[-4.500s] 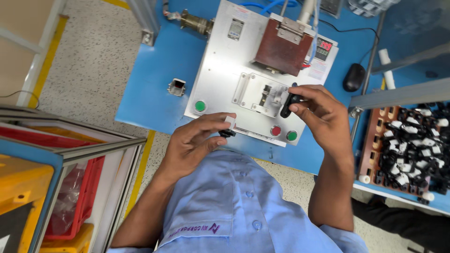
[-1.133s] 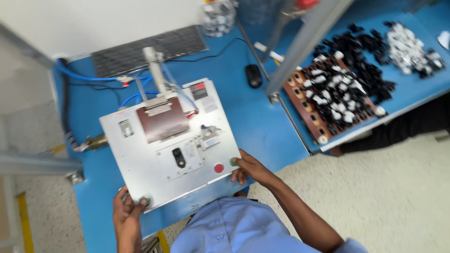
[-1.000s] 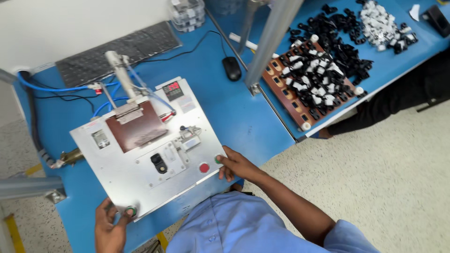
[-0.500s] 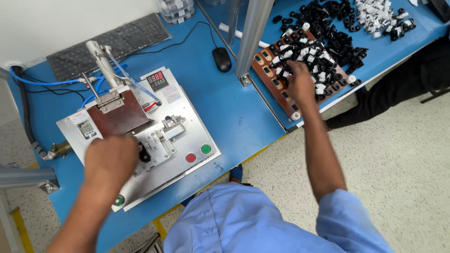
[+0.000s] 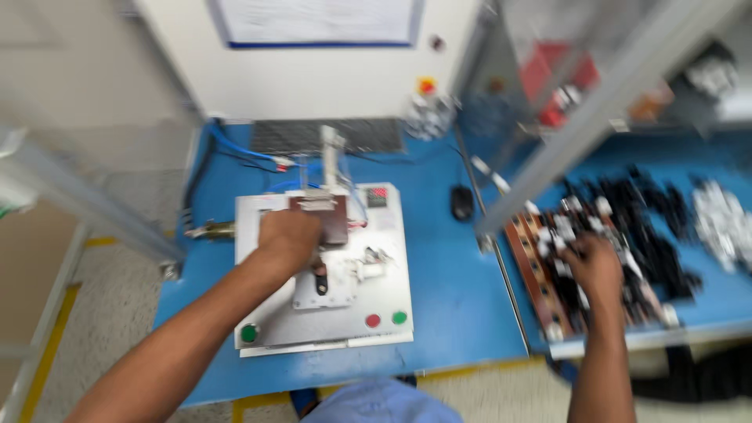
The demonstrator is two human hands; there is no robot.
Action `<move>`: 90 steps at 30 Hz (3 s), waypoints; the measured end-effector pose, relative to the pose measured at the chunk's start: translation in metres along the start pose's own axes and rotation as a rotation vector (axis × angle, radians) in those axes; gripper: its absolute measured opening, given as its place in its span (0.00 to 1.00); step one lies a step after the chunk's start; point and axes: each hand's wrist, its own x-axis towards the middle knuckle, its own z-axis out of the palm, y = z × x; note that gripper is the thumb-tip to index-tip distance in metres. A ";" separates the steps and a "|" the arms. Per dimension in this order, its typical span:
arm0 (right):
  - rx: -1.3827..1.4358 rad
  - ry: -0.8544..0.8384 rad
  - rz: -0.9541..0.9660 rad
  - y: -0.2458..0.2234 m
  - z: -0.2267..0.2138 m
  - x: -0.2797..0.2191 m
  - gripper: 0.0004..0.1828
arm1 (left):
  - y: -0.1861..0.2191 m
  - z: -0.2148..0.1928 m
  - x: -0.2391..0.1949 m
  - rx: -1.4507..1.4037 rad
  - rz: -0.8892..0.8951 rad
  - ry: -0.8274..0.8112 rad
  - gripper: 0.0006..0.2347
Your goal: The person repeatedly places small black and white electrical components into a testing jig on a blue workbench, presses green buttons to operate the machine, and removes the components. The person also retrieves components from a yellow bin and places them into the jig for testing.
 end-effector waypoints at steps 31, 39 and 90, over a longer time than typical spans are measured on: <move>0.845 -0.602 0.441 -0.242 0.095 -0.139 0.24 | -0.041 0.235 -0.098 -1.035 -0.483 0.679 0.28; 0.836 -0.625 0.378 -0.269 0.062 -0.135 0.24 | -0.054 0.265 -0.099 -1.721 -0.206 0.484 0.27; 0.215 -0.444 -0.371 -0.465 -0.026 -0.026 0.22 | -0.043 0.154 -0.126 -2.063 0.364 0.898 0.13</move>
